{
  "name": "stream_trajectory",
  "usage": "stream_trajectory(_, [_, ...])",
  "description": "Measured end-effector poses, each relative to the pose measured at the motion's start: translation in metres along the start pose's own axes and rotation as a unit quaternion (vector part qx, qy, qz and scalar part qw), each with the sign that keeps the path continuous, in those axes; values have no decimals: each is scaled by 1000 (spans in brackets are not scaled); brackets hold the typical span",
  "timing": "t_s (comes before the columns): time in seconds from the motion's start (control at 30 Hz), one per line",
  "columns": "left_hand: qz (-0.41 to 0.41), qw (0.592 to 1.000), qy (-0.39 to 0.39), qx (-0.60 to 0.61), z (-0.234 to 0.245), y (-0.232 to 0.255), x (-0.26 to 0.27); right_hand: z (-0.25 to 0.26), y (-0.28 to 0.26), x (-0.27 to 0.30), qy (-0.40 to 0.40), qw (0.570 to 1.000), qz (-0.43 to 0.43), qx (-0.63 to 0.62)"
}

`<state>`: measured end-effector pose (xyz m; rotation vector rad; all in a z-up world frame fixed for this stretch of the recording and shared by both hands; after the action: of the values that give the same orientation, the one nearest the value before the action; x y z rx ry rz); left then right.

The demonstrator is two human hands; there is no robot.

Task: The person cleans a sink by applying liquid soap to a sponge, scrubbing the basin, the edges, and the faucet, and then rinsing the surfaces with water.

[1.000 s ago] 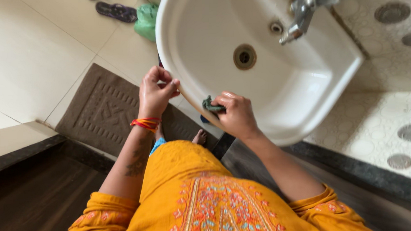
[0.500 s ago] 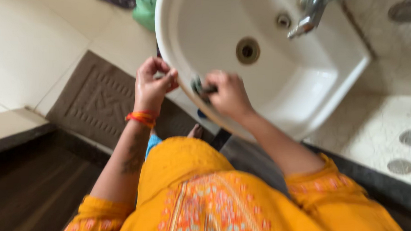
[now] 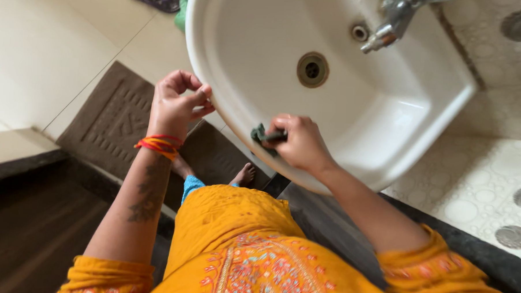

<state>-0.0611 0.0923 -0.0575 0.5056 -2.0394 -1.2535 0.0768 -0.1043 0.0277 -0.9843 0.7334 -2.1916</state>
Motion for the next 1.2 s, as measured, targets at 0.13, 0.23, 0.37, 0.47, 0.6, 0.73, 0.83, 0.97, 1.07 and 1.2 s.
stream_trajectory(0.13, [7,1000,27,11,-6,-4,4,-11,-8,-33,20,998,19,53])
stream_trajectory(0.23, [-6,999,37,6,-5,0,3,-4,-4,-15,0,999,27,44])
stream_trajectory(0.37, [-10,999,34,14,0,-7,-1,-4,6,-16,-13,999,-22,27])
stream_trajectory(0.47, [-12,999,31,32,-2,-13,3,-14,-8,-36,30,998,41,32])
stream_trajectory(0.6, [-5,999,35,35,1,-16,-1,-1,8,3,4,996,5,89])
stream_trajectory(0.73, [13,999,38,29,7,-27,3,-3,14,5,-13,994,-82,65])
stream_trajectory(0.83, [-21,997,41,64,2,-20,-10,4,-4,-19,10,997,-59,38])
stream_trajectory(0.97, [32,998,47,24,10,-20,-17,-8,-28,-42,100,991,74,53])
stream_trajectory(1.07, [16,998,61,-26,12,-4,-36,-18,-34,-41,95,993,63,-8])
stream_trajectory(1.2, [-5,995,1,-98,18,10,-53,-23,-39,-66,55,997,-50,7])
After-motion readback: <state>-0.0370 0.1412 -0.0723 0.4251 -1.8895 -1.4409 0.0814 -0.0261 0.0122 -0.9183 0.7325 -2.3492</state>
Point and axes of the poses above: each hand's wrist, its own x-axis away from the middle knuckle, its own z-axis out of the back of the hand, y = z × x, the point moved 5 cm from there along -x, towards the middle knuckle, and after that the axes turned 12 degrees about -z, right-handed, at the moved point
